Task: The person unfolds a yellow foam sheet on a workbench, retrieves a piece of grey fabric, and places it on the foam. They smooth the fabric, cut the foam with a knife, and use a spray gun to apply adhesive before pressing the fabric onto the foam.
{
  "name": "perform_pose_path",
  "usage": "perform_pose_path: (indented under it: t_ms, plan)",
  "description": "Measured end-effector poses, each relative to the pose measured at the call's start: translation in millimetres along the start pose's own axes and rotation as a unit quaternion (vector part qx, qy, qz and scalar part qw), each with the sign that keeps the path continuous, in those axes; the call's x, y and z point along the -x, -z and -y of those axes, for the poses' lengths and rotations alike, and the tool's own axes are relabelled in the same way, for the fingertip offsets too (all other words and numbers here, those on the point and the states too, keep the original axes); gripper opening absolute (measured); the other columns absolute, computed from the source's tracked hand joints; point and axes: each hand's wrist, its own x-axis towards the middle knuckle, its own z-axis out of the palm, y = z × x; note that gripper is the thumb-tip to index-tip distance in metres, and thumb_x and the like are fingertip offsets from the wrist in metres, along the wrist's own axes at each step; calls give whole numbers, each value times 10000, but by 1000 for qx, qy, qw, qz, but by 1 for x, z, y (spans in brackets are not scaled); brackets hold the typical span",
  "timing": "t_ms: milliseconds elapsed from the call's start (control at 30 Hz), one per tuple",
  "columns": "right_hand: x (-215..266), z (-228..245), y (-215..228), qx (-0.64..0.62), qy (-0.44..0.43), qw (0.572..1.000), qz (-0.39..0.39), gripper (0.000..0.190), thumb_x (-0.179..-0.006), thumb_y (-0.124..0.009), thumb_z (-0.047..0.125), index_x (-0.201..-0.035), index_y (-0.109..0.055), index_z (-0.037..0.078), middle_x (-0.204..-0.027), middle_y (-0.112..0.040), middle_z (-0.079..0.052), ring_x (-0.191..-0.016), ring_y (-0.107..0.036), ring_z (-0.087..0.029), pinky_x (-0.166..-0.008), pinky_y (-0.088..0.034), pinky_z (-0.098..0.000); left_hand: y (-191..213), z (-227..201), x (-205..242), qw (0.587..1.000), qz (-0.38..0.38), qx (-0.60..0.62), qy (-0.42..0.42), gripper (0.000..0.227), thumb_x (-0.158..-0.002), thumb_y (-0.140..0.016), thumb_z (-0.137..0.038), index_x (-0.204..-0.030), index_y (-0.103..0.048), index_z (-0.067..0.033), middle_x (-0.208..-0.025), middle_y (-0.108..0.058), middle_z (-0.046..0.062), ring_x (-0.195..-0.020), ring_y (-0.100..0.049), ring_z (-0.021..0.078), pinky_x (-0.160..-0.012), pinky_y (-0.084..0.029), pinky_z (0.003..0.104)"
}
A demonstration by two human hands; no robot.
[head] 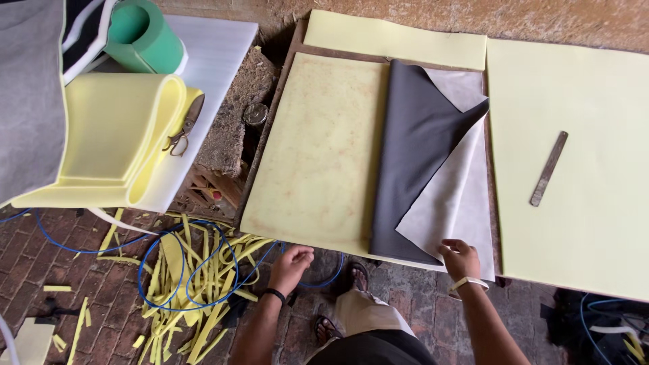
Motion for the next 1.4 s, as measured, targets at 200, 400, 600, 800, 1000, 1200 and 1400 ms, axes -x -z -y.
perform_pose_path:
  t_ms: [200,400,600,800,1000,1200,1400]
  plan:
    - [-24,-23,13,-12,-4,1000,11,392,-880,-758,269,-1223,-764,80,-1238,-741,-189,-1159,-694,-330,-1031,-518,-459,-26,-25,-13,1000,0,-14,-28,250,-905,-735,-248,-1104,-758,-98,-986,-774,25,-928,-732,131,-819,-608,313]
    - [-59,2,7,3,65,993,95,376,-874,-752,288,-1197,-773,97,-1202,-771,-135,-1139,-715,-280,-1024,-524,-421,-47,-52,-49,997,-65,-24,-37,217,-898,-749,-235,-1055,-767,-87,-991,-795,40,-927,-741,135,-834,-603,306]
    - [-75,61,-18,25,141,973,179,387,-871,-729,288,-1213,-761,109,-1197,-780,-108,-1117,-725,-248,-1000,-541,-398,-49,-59,-53,990,-125,-47,-38,206,-869,-754,-212,-1045,-772,-107,-979,-795,28,-925,-753,148,-831,-608,317]
    - [-65,128,-60,2,204,950,236,371,-876,-743,273,-1192,-759,78,-1174,-765,-109,-1066,-731,-228,-951,-557,-371,23,-46,-77,976,-197,-94,-16,289,-847,-749,-189,-1127,-721,-120,-958,-790,53,-903,-759,182,-814,-606,336]
    - [-50,180,-108,-10,165,960,228,354,-877,-746,261,-1185,-752,87,-1154,-774,-89,-1023,-737,-199,-914,-565,-346,120,-43,-191,968,-185,-169,-12,464,-803,-753,-157,-1253,-637,-155,-1183,-740,74,-1064,-715,232,-921,-567,373]
    - [-10,257,-175,-6,128,969,212,320,-861,-765,232,-1151,-768,97,-1117,-747,-73,-994,-731,-179,-869,-592,-338,183,-73,-354,931,-105,-349,-23,623,-837,-759,-174,-1412,-520,-188,-1452,-543,142,-1313,-554,364,-1083,-472,481]
    - [11,295,-212,-31,119,966,226,295,-842,-771,184,-1125,-769,101,-1094,-750,-54,-974,-734,-162,-807,-613,-327,188,-115,-462,835,-35,-545,-74,982,-740,-818,-103,-1563,-289,-184,-1619,-256,173,-1468,-308,353,-1166,-322,506]
